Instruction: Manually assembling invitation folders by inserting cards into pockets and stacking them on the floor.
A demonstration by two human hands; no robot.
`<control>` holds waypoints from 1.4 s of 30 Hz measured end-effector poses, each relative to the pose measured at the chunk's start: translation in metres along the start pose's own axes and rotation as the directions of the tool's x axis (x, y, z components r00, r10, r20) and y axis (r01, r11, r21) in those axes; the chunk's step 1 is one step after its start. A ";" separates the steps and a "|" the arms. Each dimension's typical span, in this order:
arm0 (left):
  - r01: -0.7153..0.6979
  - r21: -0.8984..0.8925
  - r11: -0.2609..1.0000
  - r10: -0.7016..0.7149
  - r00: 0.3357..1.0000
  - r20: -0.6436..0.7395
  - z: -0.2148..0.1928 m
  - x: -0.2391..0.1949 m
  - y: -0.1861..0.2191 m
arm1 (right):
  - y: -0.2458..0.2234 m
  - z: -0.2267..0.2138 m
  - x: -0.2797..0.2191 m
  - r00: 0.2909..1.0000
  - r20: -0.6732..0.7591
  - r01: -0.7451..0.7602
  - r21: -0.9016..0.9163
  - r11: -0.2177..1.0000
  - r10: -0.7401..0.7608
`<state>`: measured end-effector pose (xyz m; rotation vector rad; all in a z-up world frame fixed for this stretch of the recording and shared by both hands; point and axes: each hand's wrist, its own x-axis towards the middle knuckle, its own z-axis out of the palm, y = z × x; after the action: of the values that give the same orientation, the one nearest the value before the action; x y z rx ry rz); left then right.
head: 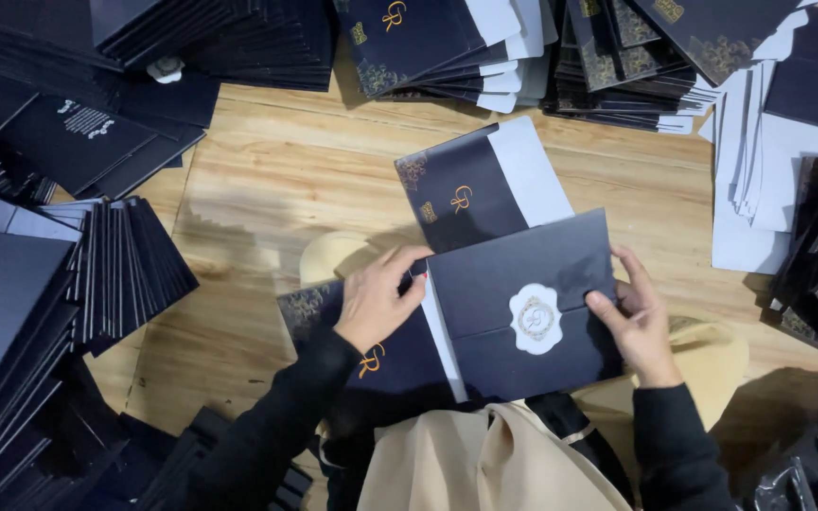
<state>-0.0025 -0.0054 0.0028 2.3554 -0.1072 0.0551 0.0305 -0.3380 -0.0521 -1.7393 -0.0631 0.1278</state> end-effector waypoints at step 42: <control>-0.178 0.122 0.977 0.148 0.965 0.218 0.003 -0.007 0.005 | -0.075 0.116 0.009 0.681 0.383 0.730 -0.423 0.538 -0.624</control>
<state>-0.0104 -0.0108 0.0037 2.4829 -0.4129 -0.1081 0.0273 -0.2101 0.0022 -2.1420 -1.0202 -0.3536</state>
